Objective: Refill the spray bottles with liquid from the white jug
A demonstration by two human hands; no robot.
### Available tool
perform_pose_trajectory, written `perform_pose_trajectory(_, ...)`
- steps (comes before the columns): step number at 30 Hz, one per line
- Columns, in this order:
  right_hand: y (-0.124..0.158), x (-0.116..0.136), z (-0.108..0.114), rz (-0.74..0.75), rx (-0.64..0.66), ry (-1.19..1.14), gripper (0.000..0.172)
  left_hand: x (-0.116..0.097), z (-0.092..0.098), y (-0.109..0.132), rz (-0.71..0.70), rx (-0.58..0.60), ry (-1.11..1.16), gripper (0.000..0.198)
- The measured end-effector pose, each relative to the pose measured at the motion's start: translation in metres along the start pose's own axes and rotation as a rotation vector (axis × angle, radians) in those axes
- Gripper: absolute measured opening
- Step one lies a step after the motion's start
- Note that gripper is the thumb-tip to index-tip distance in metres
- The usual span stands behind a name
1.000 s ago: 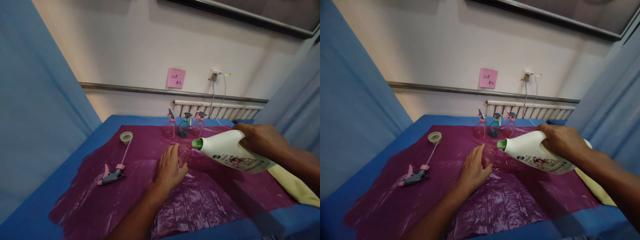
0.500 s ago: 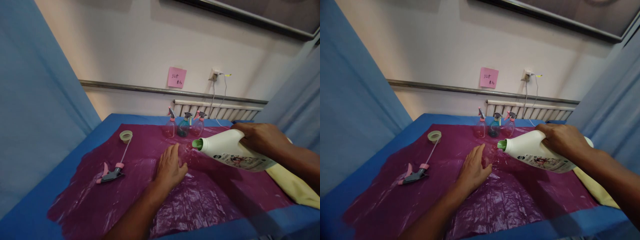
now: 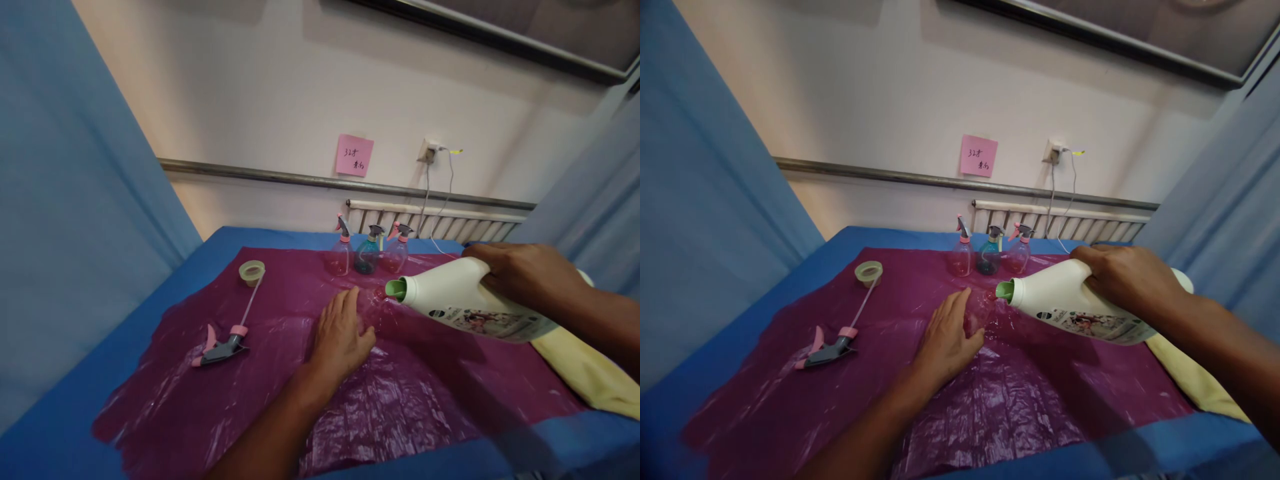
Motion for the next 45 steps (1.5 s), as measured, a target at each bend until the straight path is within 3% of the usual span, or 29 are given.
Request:
perform_pose_trajectory(20, 0.0004, 0.0043, 0.0060, 0.095, -0.053, 0.048, 0.033, -0.0018, 0.0002, 0.0018, -0.018, -0.003, -0.002, 0.081)
perform_pose_trajectory(45, -0.0037, -0.0002, 0.0091, 0.071, -0.037, 0.038, 0.041, -0.0023, 0.0012, 0.0028, -0.008, -0.006, -0.004, 0.079)
Point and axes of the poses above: each hand's wrist, its own y-axis away from the middle knuckle, its own z-axis out of the back of the hand, x = y × z, the point moved 10 cm from there along -y, towards the middle knuckle, and after that the axes turned 1 degree about x, right-handed, at the moved point
